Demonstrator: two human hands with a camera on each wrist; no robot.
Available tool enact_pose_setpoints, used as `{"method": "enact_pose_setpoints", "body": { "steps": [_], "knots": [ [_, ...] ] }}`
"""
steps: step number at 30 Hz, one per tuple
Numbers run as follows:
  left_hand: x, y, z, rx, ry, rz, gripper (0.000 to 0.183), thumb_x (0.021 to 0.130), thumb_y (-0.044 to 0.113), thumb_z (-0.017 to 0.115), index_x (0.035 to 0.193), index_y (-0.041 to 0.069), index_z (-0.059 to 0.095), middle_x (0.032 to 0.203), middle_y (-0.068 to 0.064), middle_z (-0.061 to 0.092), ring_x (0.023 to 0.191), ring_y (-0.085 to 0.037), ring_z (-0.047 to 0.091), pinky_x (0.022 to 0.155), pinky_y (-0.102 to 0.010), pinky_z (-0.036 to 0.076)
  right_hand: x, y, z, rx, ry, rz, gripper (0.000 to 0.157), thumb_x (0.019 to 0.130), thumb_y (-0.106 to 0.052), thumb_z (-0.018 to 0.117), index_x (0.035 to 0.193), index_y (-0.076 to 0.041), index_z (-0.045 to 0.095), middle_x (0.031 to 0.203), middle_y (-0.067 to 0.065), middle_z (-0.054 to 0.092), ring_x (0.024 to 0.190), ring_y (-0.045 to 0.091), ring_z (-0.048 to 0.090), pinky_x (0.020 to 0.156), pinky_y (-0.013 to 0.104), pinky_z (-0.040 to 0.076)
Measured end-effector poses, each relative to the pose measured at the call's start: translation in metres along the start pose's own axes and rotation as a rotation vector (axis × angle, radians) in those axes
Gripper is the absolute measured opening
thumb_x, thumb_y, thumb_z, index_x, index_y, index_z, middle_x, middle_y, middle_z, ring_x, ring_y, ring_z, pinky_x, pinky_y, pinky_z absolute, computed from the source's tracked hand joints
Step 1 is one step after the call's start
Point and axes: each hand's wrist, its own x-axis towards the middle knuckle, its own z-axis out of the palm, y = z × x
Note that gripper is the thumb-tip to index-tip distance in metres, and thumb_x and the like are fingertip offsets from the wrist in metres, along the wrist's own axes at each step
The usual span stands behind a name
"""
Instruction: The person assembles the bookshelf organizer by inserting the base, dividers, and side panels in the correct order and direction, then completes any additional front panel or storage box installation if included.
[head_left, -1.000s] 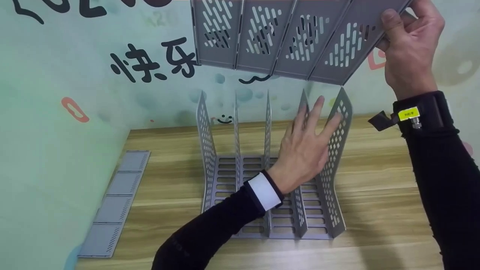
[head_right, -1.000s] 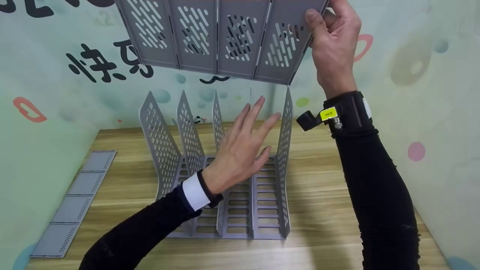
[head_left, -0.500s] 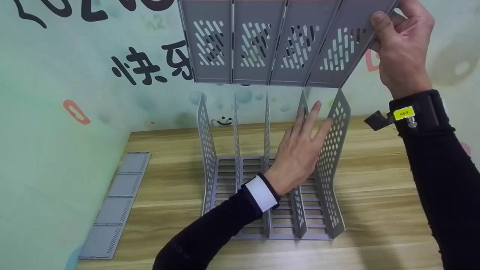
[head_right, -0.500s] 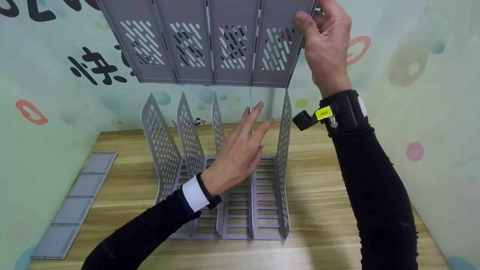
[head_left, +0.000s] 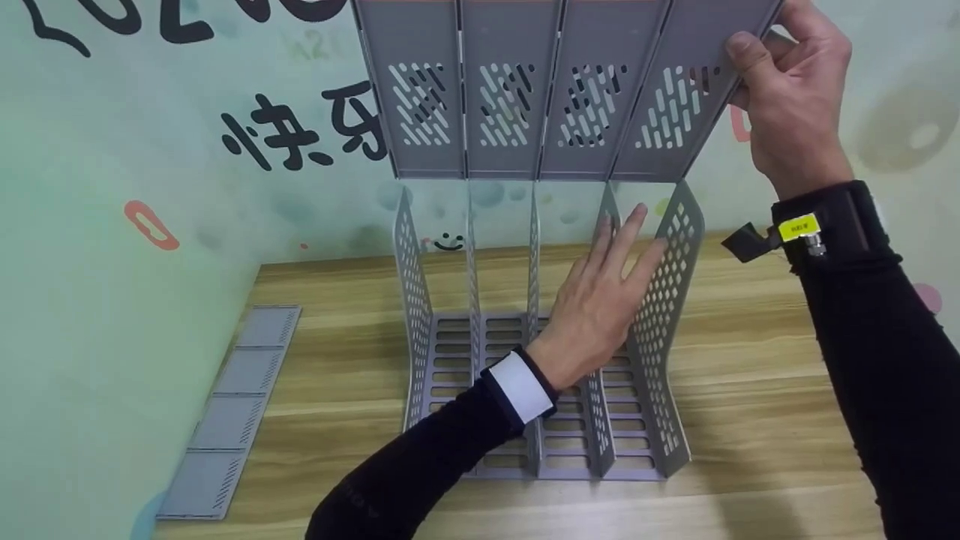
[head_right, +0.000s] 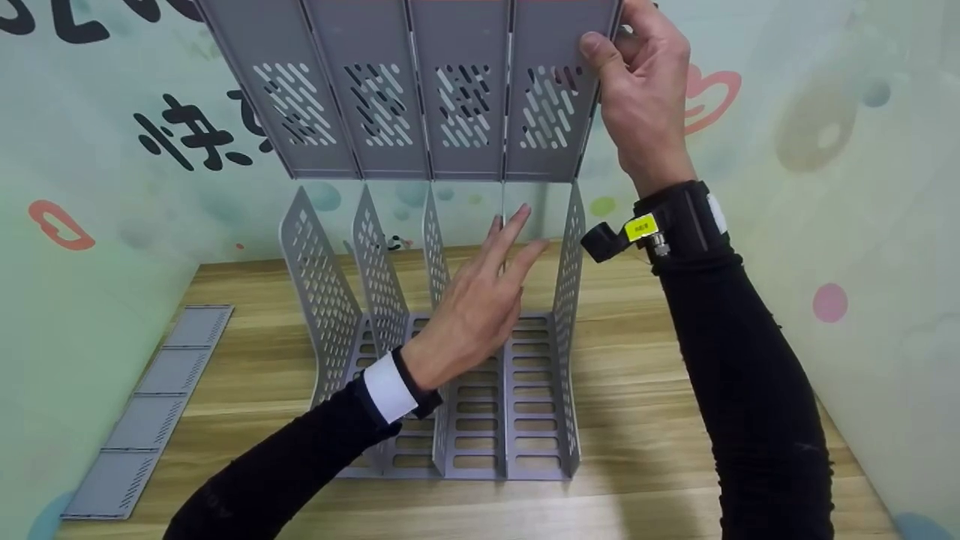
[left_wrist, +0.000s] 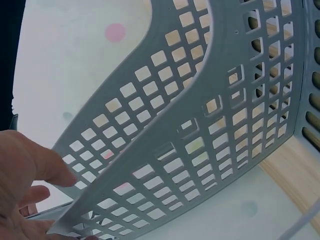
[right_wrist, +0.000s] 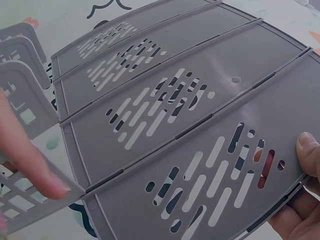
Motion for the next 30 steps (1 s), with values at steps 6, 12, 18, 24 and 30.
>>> {"method": "enact_pose_setpoints", "body": {
  "steps": [6,12,18,24,30],
  "knots": [
    [0.004,-0.004,0.002,-0.241,0.146,-0.061,0.088,0.084,-0.018,0.064,0.157,0.005,0.020,0.163,-0.025,0.004,0.132,-0.034,0.047,0.078,-0.017,0.052,0.000,0.000,-0.001,-0.017,-0.006,-0.026,0.029,0.096,0.007,0.062,0.125,0.004,0.065,0.114,0.033,0.066,0.109,0.041,0.066,0.095,0.045,0.053],
    [0.007,-0.007,0.006,-0.289,0.110,-0.165,0.081,0.099,-0.002,0.058,0.158,-0.006,0.001,0.163,-0.028,0.010,0.128,-0.030,0.053,0.072,-0.009,0.050,-0.001,-0.001,0.001,-0.011,-0.007,-0.027,0.028,0.096,0.007,0.062,0.124,0.005,0.065,0.114,0.033,0.066,0.109,0.041,0.066,0.095,0.046,0.053],
    [0.004,-0.008,0.006,-0.247,0.060,-0.171,0.074,0.105,0.006,0.050,0.156,-0.011,0.000,0.163,-0.028,0.011,0.120,-0.028,0.060,0.070,-0.007,0.049,-0.001,0.000,0.000,-0.009,-0.037,-0.046,0.028,0.097,0.008,0.061,0.124,0.006,0.064,0.115,0.035,0.065,0.109,0.042,0.065,0.096,0.047,0.052],
    [0.004,-0.012,0.008,-0.275,0.047,-0.158,0.070,0.107,0.008,0.047,0.156,-0.012,0.001,0.162,-0.029,0.013,0.127,-0.029,0.055,0.076,-0.007,0.049,-0.001,0.003,-0.001,-0.014,-0.048,-0.050,0.026,0.096,0.008,0.061,0.122,0.007,0.064,0.113,0.036,0.064,0.107,0.043,0.066,0.094,0.046,0.053],
    [0.004,-0.015,-0.003,-0.321,0.060,-0.177,0.073,0.104,0.011,0.055,0.158,-0.008,0.010,0.161,-0.026,0.023,0.103,-0.024,0.065,0.061,-0.011,0.049,0.004,0.006,-0.003,0.018,-0.047,-0.044,0.025,0.095,0.008,0.062,0.120,0.009,0.064,0.110,0.039,0.063,0.104,0.044,0.067,0.092,0.046,0.054]
  ]
}}
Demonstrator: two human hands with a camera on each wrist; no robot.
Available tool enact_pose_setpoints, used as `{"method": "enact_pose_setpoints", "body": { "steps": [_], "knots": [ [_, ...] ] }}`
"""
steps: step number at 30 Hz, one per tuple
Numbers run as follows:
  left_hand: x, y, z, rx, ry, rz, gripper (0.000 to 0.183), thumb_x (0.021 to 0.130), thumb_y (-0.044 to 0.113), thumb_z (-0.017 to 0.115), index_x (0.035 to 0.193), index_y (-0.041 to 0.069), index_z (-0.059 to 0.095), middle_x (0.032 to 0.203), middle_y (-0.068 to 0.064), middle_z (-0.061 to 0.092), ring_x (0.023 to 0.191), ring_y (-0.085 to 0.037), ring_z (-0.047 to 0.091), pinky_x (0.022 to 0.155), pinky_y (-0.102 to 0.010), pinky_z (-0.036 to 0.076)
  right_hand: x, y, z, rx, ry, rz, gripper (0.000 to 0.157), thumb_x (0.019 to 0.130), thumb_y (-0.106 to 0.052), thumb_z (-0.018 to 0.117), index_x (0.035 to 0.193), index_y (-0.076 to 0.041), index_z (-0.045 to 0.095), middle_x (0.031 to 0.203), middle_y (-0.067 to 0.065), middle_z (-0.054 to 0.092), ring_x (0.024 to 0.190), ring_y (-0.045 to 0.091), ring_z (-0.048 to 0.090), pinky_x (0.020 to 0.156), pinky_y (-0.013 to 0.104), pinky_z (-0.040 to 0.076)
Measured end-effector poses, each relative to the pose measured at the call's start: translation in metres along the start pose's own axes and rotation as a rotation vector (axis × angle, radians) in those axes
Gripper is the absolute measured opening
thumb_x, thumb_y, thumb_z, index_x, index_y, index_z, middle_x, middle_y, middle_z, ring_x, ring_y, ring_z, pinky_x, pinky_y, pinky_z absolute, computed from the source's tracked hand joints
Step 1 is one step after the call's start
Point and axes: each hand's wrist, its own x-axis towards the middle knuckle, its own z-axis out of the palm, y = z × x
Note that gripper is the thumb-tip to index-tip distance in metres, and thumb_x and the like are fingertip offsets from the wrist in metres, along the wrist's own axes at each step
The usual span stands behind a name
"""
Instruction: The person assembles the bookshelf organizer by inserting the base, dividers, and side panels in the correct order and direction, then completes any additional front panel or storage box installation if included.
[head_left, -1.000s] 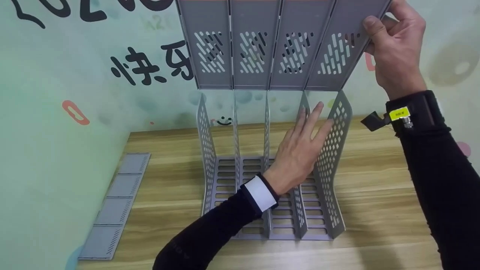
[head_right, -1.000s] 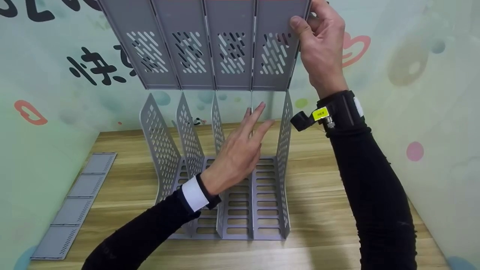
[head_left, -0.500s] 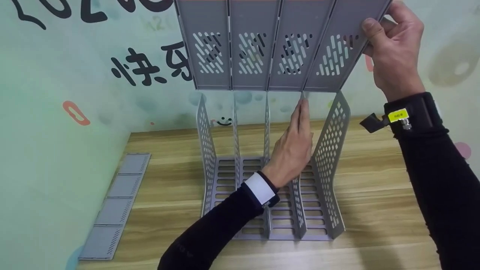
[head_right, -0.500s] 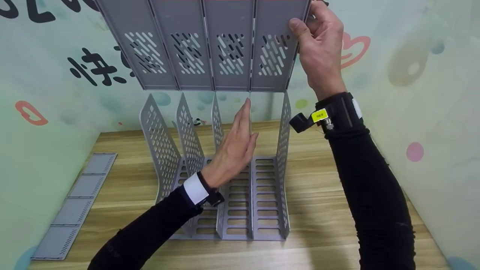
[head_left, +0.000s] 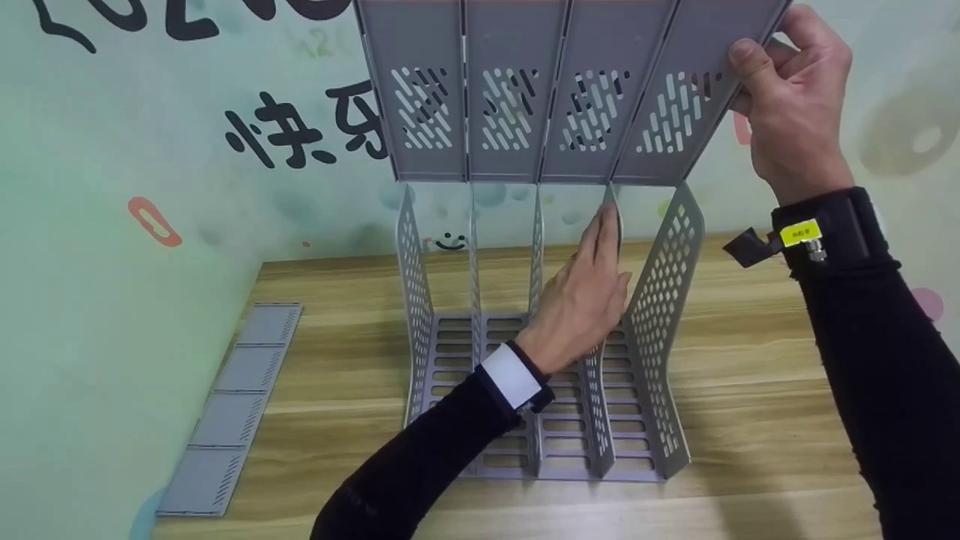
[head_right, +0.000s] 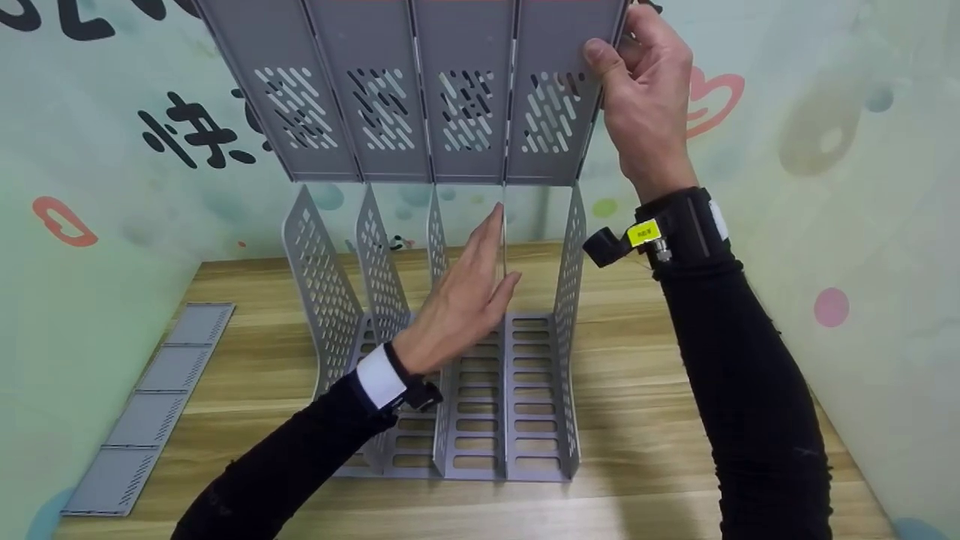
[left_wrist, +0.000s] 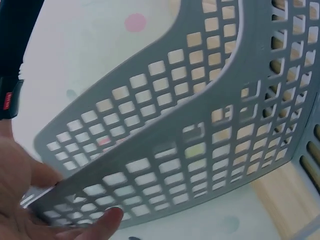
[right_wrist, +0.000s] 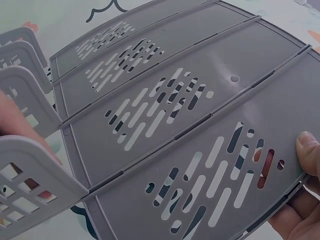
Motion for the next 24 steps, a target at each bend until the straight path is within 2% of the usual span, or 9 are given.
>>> {"method": "enact_pose_setpoints", "body": {
  "steps": [2,5,8,10,12,14,17,19,24],
  "knots": [
    [-0.004,0.000,-0.008,-0.018,0.070,0.018,0.068,0.100,0.009,0.062,0.154,-0.007,0.026,0.153,-0.023,0.036,0.102,-0.023,0.062,0.072,-0.013,0.050,-0.001,-0.002,0.001,0.001,0.011,0.009,0.025,0.095,0.008,0.063,0.120,0.009,0.063,0.110,0.038,0.064,0.104,0.044,0.067,0.092,0.046,0.054],
    [-0.012,-0.005,-0.022,-0.005,0.261,0.073,0.051,0.090,0.003,0.070,0.135,-0.004,0.047,0.129,-0.018,0.050,0.104,-0.024,0.056,0.090,-0.020,0.048,-0.001,-0.005,0.003,-0.017,0.013,0.006,0.025,0.096,0.008,0.062,0.120,0.008,0.064,0.111,0.037,0.064,0.105,0.043,0.067,0.093,0.046,0.054],
    [-0.021,-0.015,-0.033,0.041,0.446,0.087,0.045,0.084,0.000,0.075,0.122,-0.003,0.050,0.116,-0.016,0.050,0.106,-0.028,0.050,0.100,-0.030,0.044,-0.001,-0.008,0.005,-0.037,0.003,-0.008,0.025,0.096,0.008,0.062,0.121,0.008,0.064,0.112,0.037,0.064,0.106,0.044,0.066,0.093,0.046,0.054],
    [-0.025,-0.022,-0.037,0.061,0.481,0.038,0.053,0.084,0.003,0.077,0.128,-0.004,0.047,0.121,-0.018,0.048,0.110,-0.030,0.049,0.102,-0.035,0.043,-0.001,-0.008,0.006,-0.046,-0.004,-0.019,0.025,0.096,0.007,0.061,0.121,0.008,0.064,0.112,0.037,0.063,0.106,0.044,0.066,0.093,0.046,0.054],
    [-0.029,-0.029,-0.036,0.040,0.423,-0.034,0.063,0.089,0.006,0.075,0.140,-0.006,0.040,0.134,-0.021,0.044,0.113,-0.030,0.050,0.097,-0.031,0.047,-0.001,-0.008,0.006,-0.030,-0.001,-0.015,0.025,0.096,0.008,0.061,0.121,0.008,0.064,0.111,0.038,0.063,0.105,0.044,0.066,0.092,0.046,0.054],
    [-0.031,-0.035,-0.031,-0.018,0.310,-0.102,0.069,0.097,0.008,0.066,0.153,-0.005,0.027,0.150,-0.023,0.034,0.107,-0.027,0.056,0.085,-0.024,0.052,-0.002,-0.008,0.005,-0.024,-0.001,-0.016,0.025,0.096,0.008,0.061,0.120,0.009,0.064,0.110,0.038,0.063,0.103,0.044,0.066,0.092,0.046,0.055],
    [-0.033,-0.039,-0.024,-0.138,0.171,-0.163,0.067,0.105,0.004,0.050,0.160,-0.002,0.011,0.161,-0.021,0.022,0.085,-0.020,0.062,0.060,-0.013,0.050,-0.004,-0.007,0.004,-0.032,-0.008,-0.018,0.024,0.096,0.007,0.061,0.120,0.009,0.063,0.108,0.039,0.063,0.102,0.044,0.067,0.092,0.046,0.055],
    [-0.034,-0.040,-0.021,-0.180,0.136,-0.175,0.066,0.107,0.003,0.043,0.161,0.000,0.006,0.163,-0.020,0.019,0.071,-0.016,0.059,0.053,-0.011,0.048,-0.004,-0.006,0.004,-0.045,-0.022,-0.022,0.023,0.097,0.007,0.061,0.120,0.009,0.063,0.108,0.038,0.064,0.103,0.044,0.067,0.092,0.045,0.055],
    [-0.035,-0.040,-0.021,-0.164,0.116,-0.163,0.066,0.108,0.003,0.040,0.161,0.001,0.001,0.164,-0.021,0.017,0.065,-0.014,0.056,0.051,-0.009,0.045,-0.002,-0.006,0.003,-0.042,-0.028,-0.021,0.024,0.096,0.006,0.062,0.120,0.009,0.063,0.108,0.038,0.064,0.102,0.044,0.067,0.091,0.044,0.056]
  ]
}}
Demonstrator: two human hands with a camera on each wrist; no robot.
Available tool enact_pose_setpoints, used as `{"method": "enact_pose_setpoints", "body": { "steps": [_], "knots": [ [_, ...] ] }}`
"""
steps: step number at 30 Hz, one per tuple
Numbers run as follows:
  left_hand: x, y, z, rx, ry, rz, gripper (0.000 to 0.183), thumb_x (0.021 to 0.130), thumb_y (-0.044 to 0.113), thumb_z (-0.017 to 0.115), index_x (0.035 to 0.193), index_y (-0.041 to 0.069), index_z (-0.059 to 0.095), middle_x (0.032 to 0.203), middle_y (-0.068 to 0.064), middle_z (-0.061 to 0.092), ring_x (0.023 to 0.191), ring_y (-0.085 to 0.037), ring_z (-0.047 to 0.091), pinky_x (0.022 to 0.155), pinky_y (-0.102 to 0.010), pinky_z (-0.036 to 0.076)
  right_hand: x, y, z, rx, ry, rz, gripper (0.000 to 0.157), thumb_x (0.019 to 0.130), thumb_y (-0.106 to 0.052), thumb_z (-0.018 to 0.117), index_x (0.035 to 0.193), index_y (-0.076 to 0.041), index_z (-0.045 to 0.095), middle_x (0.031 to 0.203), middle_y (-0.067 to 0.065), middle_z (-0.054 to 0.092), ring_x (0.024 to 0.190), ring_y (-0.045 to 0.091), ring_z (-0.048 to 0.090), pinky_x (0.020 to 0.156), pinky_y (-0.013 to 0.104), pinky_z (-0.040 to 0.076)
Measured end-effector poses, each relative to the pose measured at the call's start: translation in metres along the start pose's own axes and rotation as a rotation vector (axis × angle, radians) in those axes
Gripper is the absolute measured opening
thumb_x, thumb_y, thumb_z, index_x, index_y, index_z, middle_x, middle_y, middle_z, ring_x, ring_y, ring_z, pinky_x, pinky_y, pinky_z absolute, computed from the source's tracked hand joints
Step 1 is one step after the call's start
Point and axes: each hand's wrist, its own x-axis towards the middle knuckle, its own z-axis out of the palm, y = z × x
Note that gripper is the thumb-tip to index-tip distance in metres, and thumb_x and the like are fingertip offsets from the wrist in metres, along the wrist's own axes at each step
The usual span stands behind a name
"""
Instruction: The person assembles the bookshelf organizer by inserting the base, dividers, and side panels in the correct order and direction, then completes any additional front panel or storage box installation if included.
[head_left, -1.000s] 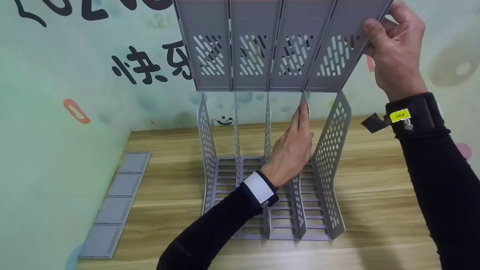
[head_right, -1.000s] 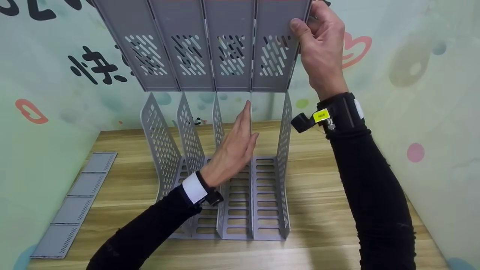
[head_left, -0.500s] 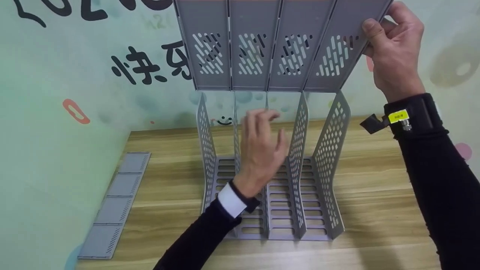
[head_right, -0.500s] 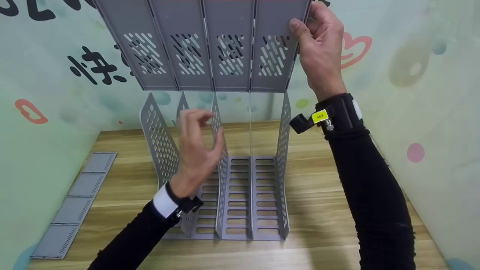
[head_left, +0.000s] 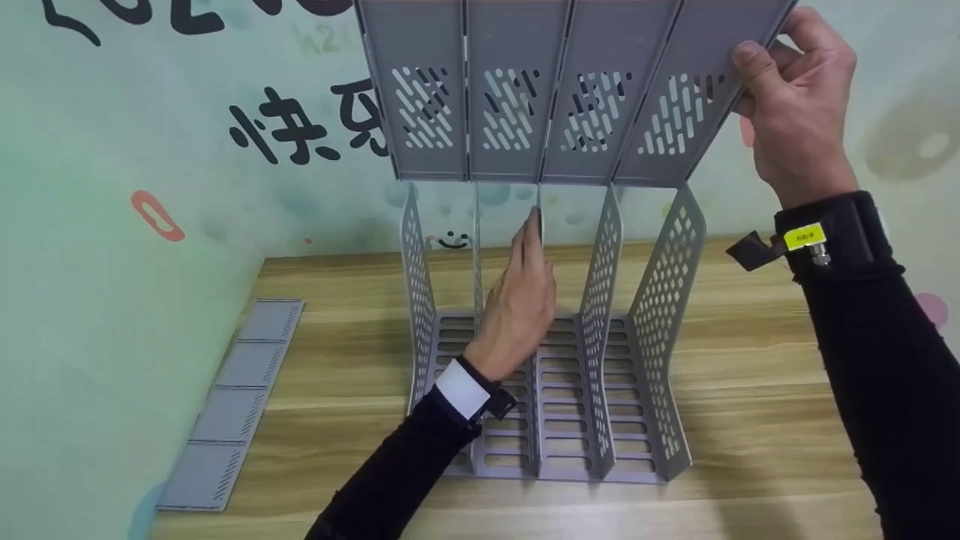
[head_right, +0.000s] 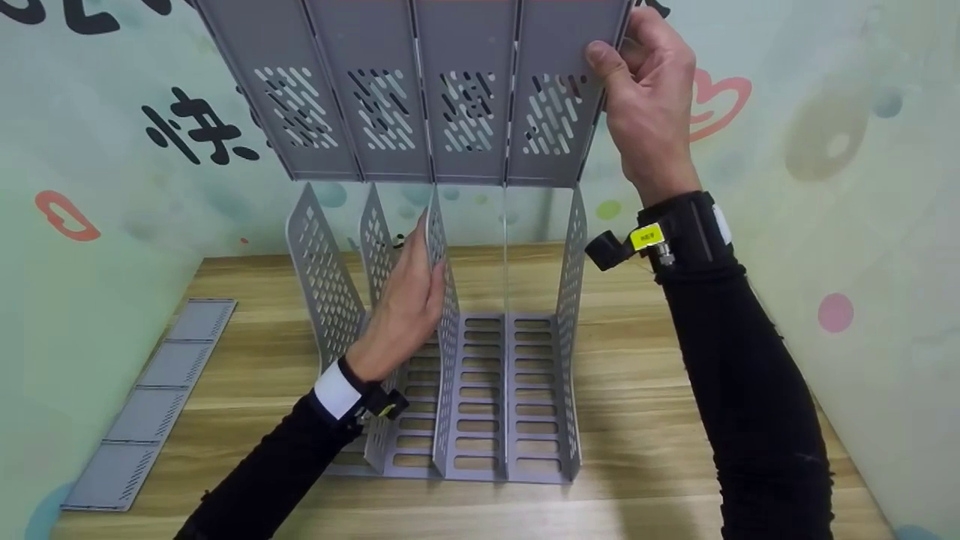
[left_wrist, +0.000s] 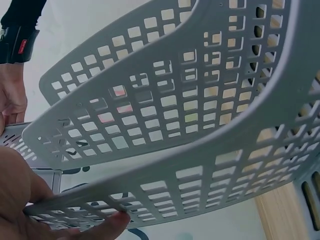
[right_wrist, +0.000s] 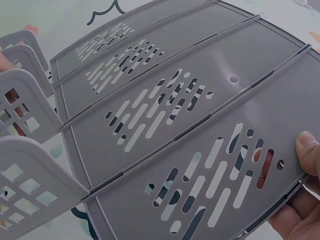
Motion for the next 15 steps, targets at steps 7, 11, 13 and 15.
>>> {"method": "enact_pose_setpoints", "body": {
  "steps": [7,11,13,15],
  "knots": [
    [0.001,0.004,-0.013,0.057,0.026,0.035,0.071,0.104,0.016,0.058,0.157,-0.006,0.017,0.157,-0.026,0.029,0.105,-0.029,0.061,0.074,-0.020,0.055,-0.002,0.001,-0.001,0.020,0.005,0.004,0.023,0.096,0.007,0.062,0.119,0.010,0.063,0.107,0.039,0.063,0.101,0.044,0.067,0.090,0.045,0.056],
    [0.002,0.006,-0.032,0.114,0.290,0.178,0.052,0.091,0.011,0.074,0.133,-0.007,0.047,0.126,-0.021,0.052,0.109,-0.030,0.056,0.090,-0.031,0.052,-0.002,0.001,0.000,0.041,0.012,0.006,0.023,0.096,0.007,0.061,0.119,0.010,0.063,0.109,0.039,0.062,0.104,0.045,0.066,0.093,0.046,0.054],
    [0.003,0.002,-0.042,0.159,0.432,0.225,0.044,0.087,0.005,0.075,0.122,-0.005,0.051,0.115,-0.018,0.053,0.104,-0.029,0.054,0.091,-0.031,0.050,-0.001,0.001,0.001,0.051,0.013,0.007,0.024,0.096,0.008,0.061,0.120,0.010,0.063,0.110,0.039,0.062,0.105,0.045,0.066,0.095,0.047,0.053],
    [0.005,-0.004,-0.050,0.205,0.490,0.196,0.047,0.085,0.004,0.076,0.124,-0.005,0.051,0.117,-0.018,0.051,0.108,-0.030,0.051,0.101,-0.034,0.044,0.000,0.000,0.001,0.050,0.012,0.007,0.024,0.097,0.007,0.061,0.120,0.009,0.063,0.111,0.039,0.062,0.105,0.045,0.066,0.095,0.047,0.053]
  ]
}}
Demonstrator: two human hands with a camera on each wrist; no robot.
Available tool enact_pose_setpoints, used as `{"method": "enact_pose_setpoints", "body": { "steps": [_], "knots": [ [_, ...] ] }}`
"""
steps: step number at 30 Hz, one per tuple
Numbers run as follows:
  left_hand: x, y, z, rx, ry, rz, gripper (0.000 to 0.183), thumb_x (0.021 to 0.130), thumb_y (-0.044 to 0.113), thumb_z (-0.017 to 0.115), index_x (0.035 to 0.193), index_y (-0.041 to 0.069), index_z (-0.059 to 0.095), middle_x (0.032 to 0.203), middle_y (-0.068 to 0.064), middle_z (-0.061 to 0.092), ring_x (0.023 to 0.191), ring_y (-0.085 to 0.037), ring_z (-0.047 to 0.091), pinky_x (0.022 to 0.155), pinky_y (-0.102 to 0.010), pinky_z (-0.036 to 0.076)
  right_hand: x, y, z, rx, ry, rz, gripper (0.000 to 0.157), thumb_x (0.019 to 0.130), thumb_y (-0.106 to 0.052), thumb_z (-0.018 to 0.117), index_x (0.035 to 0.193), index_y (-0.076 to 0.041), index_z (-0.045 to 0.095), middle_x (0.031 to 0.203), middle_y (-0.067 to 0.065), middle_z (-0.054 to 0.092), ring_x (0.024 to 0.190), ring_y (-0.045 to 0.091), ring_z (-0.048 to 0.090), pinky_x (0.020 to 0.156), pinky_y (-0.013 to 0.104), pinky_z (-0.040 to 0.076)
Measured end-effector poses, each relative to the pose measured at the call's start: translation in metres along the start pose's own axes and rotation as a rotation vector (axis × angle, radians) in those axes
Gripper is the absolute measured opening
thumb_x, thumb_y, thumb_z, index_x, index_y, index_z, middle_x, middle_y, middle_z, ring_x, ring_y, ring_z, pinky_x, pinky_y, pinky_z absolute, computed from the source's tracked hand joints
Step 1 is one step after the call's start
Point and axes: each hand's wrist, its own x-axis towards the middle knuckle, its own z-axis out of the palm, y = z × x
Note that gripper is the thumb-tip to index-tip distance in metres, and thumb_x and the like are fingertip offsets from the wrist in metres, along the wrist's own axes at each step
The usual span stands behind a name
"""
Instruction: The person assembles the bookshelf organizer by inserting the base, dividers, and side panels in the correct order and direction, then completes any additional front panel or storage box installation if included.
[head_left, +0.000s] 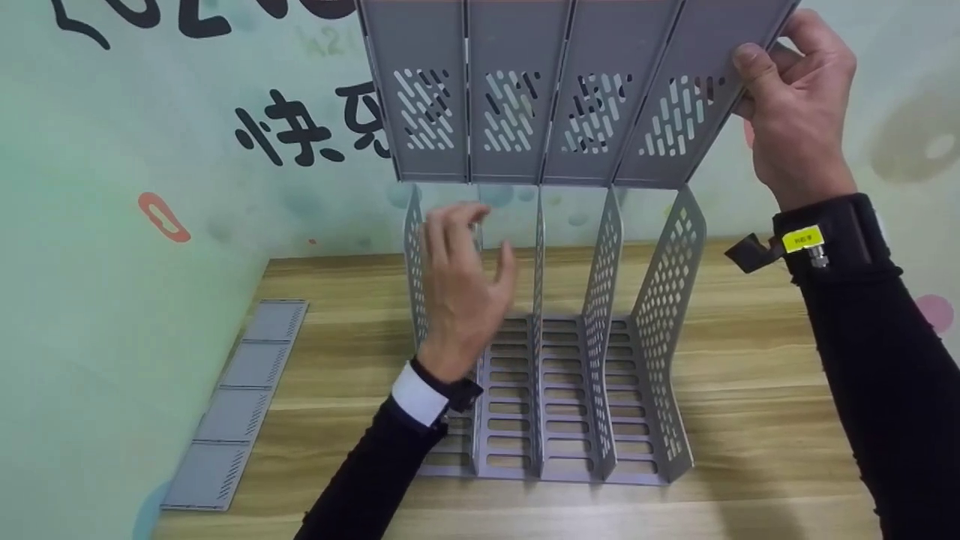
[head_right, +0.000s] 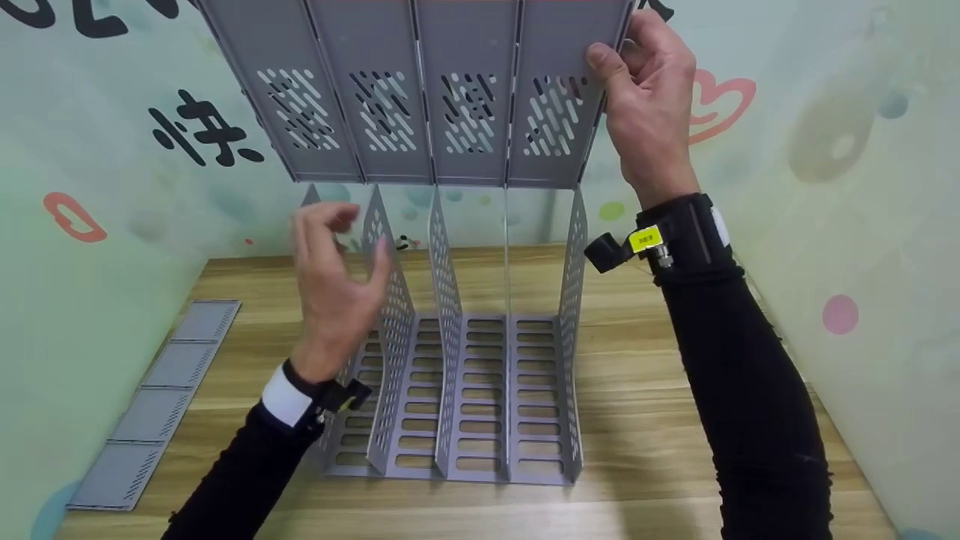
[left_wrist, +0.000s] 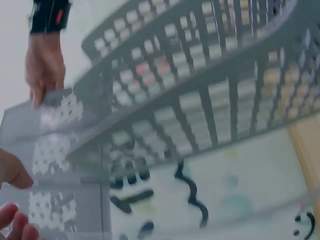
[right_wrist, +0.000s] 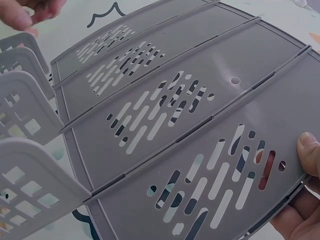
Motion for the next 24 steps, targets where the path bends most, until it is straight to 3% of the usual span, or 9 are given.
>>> {"method": "enact_pose_setpoints", "body": {
  "steps": [2,5,8,11,13,19,24],
  "knots": [
    [0.000,-0.008,-0.001,0.021,-0.046,-0.082,0.053,0.089,0.004,0.074,0.134,-0.006,0.047,0.127,-0.020,0.049,0.112,-0.030,0.051,0.101,-0.034,0.043,0.000,0.000,0.000,-0.008,0.001,-0.003,0.024,0.097,0.007,0.061,0.120,0.009,0.063,0.111,0.038,0.063,0.105,0.044,0.066,0.095,0.047,0.053],
    [-0.006,-0.019,0.002,0.012,-0.201,-0.208,0.057,0.099,0.005,0.061,0.149,-0.008,0.035,0.141,-0.024,0.046,0.110,-0.031,0.056,0.093,-0.033,0.049,-0.001,0.000,-0.002,-0.013,0.006,-0.007,0.022,0.097,0.007,0.061,0.119,0.010,0.063,0.109,0.038,0.063,0.104,0.044,0.066,0.094,0.046,0.054],
    [-0.012,-0.024,0.004,-0.011,-0.299,-0.250,0.053,0.106,0.002,0.046,0.153,-0.010,0.027,0.118,-0.023,0.061,0.083,-0.027,0.062,0.067,-0.032,0.053,-0.001,0.000,-0.002,-0.030,0.008,-0.012,0.022,0.097,0.007,0.060,0.119,0.009,0.063,0.110,0.037,0.064,0.104,0.044,0.066,0.095,0.046,0.054],
    [-0.015,-0.026,0.005,-0.023,-0.317,-0.235,0.050,0.107,0.002,0.041,0.154,-0.010,0.026,0.082,-0.011,0.059,0.063,-0.020,0.054,0.053,-0.032,0.047,0.000,0.000,-0.001,-0.032,0.015,-0.008,0.022,0.098,0.007,0.060,0.119,0.008,0.064,0.111,0.037,0.064,0.105,0.044,0.066,0.096,0.046,0.053],
    [-0.016,-0.028,0.005,-0.041,-0.315,-0.244,0.051,0.108,0.002,0.040,0.155,-0.008,0.024,0.071,-0.005,0.051,0.056,-0.017,0.048,0.047,-0.031,0.043,0.000,0.000,0.000,-0.018,0.022,-0.001,0.022,0.097,0.007,0.060,0.119,0.009,0.063,0.111,0.037,0.064,0.106,0.044,0.066,0.096,0.047,0.053],
    [-0.017,-0.030,0.004,-0.069,-0.317,-0.290,0.053,0.108,0.002,0.040,0.157,-0.005,0.020,0.063,0.000,0.049,0.046,-0.012,0.042,0.039,-0.028,0.039,0.000,0.001,0.002,0.008,0.014,-0.002,0.022,0.097,0.008,0.060,0.119,0.010,0.063,0.111,0.039,0.063,0.106,0.045,0.065,0.096,0.048,0.052],
    [-0.016,-0.030,0.004,-0.048,-0.325,-0.263,0.055,0.105,-0.002,0.041,0.157,-0.005,0.021,0.062,0.000,0.048,0.045,-0.012,0.042,0.038,-0.028,0.039,-0.001,0.001,0.001,-0.017,0.003,-0.020,0.022,0.098,0.007,0.059,0.119,0.009,0.063,0.112,0.039,0.063,0.107,0.045,0.065,0.097,0.048,0.052]
  ]
}}
